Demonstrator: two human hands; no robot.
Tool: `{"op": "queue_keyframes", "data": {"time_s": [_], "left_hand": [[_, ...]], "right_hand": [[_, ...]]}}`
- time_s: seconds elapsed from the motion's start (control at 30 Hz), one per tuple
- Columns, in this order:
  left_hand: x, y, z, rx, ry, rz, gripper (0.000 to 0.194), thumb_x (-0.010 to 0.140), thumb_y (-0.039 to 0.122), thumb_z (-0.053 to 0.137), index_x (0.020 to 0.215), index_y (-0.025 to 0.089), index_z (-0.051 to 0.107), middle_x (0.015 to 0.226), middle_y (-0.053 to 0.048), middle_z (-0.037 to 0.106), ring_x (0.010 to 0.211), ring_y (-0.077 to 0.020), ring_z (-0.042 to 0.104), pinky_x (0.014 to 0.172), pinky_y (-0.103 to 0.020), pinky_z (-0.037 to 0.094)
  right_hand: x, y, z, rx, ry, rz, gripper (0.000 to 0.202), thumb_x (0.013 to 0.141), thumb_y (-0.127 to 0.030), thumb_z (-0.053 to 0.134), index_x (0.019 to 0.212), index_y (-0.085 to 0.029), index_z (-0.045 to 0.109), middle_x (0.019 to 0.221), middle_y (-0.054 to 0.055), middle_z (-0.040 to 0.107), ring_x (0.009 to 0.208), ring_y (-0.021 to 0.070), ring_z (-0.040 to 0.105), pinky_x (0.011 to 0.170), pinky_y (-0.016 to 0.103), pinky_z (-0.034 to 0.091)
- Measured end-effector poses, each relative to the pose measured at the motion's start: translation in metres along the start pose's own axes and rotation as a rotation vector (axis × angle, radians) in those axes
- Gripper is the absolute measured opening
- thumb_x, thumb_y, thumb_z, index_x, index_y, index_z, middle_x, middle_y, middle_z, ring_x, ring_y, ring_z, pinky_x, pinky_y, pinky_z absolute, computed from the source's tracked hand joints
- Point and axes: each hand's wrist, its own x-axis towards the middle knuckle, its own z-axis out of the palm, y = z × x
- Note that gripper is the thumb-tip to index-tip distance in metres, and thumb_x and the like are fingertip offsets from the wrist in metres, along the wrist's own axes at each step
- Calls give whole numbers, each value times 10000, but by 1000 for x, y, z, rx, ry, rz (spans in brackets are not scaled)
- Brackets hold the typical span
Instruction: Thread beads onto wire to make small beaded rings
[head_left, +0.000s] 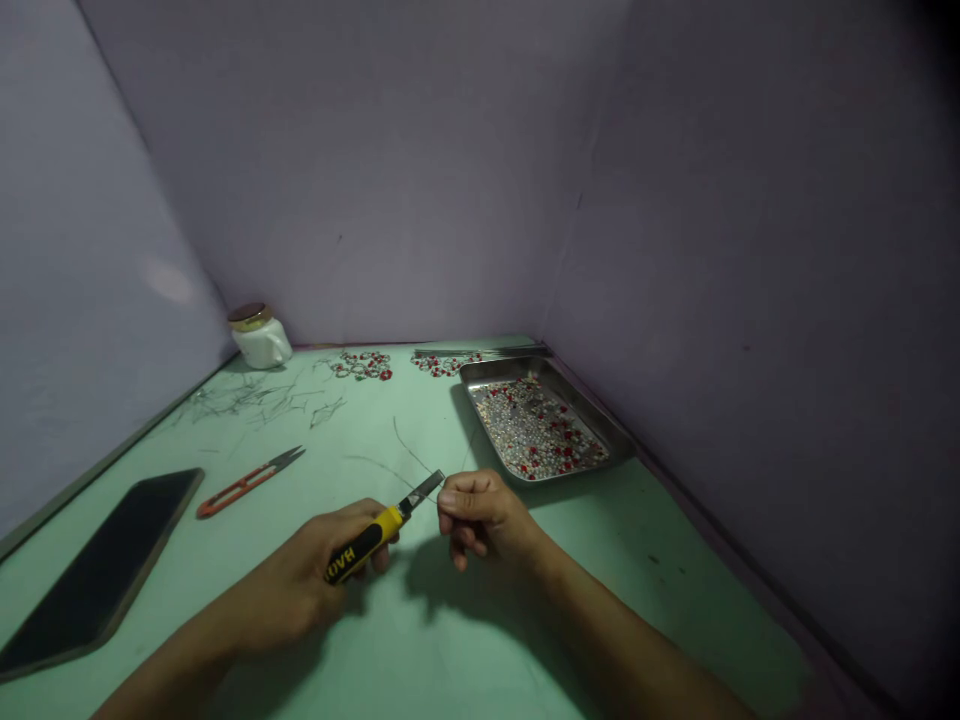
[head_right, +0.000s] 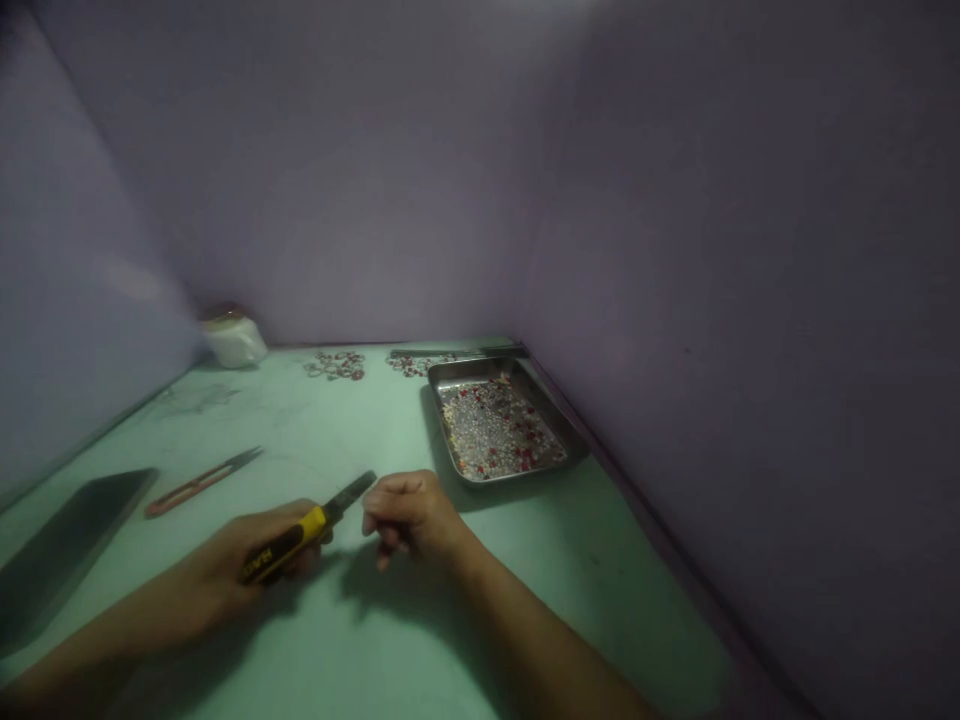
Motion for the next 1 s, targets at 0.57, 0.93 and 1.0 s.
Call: {"op": "queue_keyframes", "data": {"time_s": [0.57,0.93,1.0], "left_hand": [[-5,4,-9,13,37,-10,363,611,99,446,939,202,564,957,-33,591,901,-230,528,793,-338,432],[-1,3,-6,29,50,-31,148,560,71,399,654,186,408,722,24,450,674,-134,431,600,-246,354],[0,2,-8,23,81,-42,152,545,90,403,661,184,436,723,21,469,686,-145,445,607,-254,363]], "right_hand": [[-4,1,-2,72,-17,-50,234,631,-339,671,501,-155,607,307,-70,436,247,35,275,328,184,424],[-4,3,-1,72,-61,-19,187,628,-267,627,486,-153,586,290,-73,417,236,39,247,298,192,423],[-3,3,-2,87,-66,-11,182,624,-262,626,483,-155,584,292,-75,423,233,38,244,291,190,426]]}}
